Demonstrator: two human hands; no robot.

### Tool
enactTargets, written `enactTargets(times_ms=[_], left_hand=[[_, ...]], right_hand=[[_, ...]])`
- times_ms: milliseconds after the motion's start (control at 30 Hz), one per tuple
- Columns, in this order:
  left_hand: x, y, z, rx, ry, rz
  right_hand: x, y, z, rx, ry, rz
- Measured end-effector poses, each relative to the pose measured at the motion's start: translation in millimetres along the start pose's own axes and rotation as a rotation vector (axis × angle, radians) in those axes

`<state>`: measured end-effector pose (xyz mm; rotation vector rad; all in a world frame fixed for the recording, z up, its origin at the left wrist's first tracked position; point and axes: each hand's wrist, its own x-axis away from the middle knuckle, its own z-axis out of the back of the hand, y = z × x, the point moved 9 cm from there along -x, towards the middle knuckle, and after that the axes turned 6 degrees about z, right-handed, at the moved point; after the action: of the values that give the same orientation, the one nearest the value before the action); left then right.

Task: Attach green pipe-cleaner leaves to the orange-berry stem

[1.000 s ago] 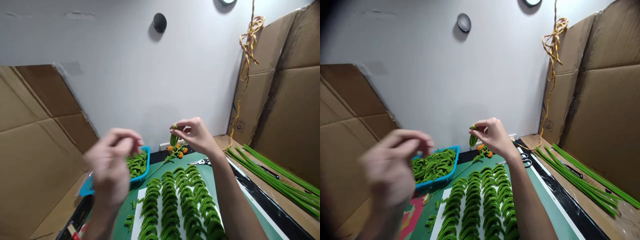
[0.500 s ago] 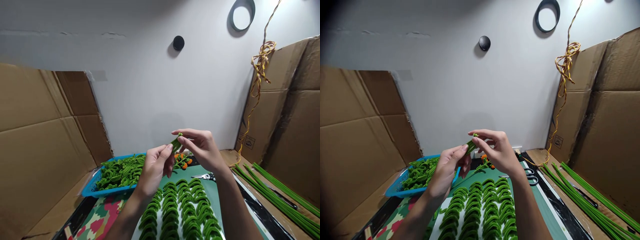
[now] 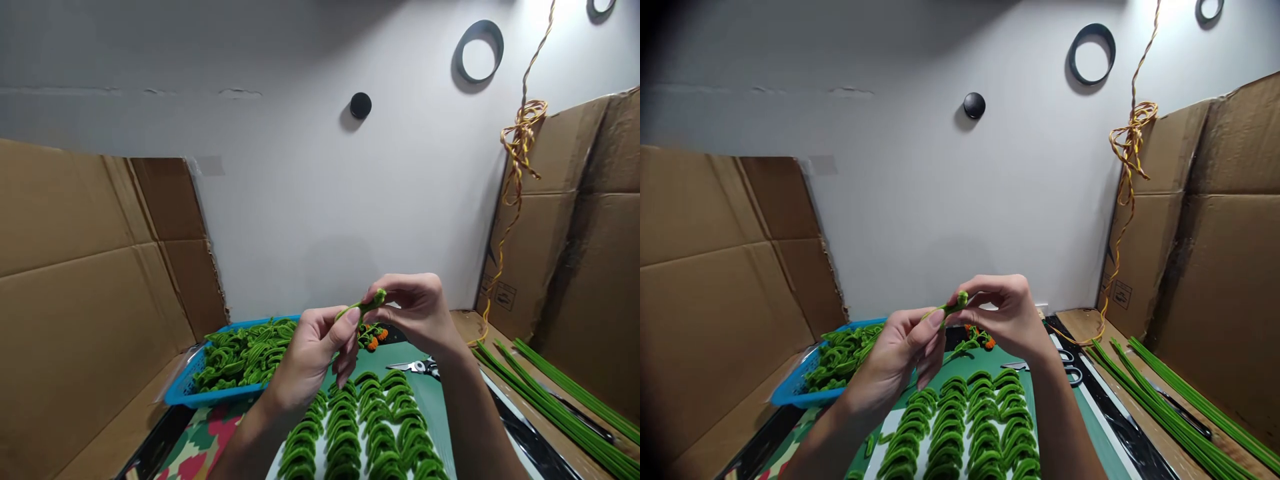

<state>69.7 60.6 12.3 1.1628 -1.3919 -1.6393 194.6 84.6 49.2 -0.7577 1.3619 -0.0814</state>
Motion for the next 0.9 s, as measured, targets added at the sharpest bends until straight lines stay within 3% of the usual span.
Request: enactTargets(times_ms=[133, 400, 567, 733, 900], left_hand=[[8, 7, 1.5, -0.253, -0.026, 0.021], [15, 23, 21.9, -0.533, 0.134, -0.025], [16, 26, 31.9, -0.51, 0.249, -0.124], [25, 35, 44.2, -0.393, 0.469, -0.328], [24, 28, 48.2, -0.19, 0.507, -0.339]], right_hand=[[2, -5, 1, 0.066, -0.053, -0.004], [2, -7, 0, 0.095, -0.077, -0.112], [2, -7, 2, 0.164, -0.047, -0.124], [0, -13, -3, 0.228, 0.0, -0.058], [-1, -21, -18, 0.314, 0.024, 0.041]])
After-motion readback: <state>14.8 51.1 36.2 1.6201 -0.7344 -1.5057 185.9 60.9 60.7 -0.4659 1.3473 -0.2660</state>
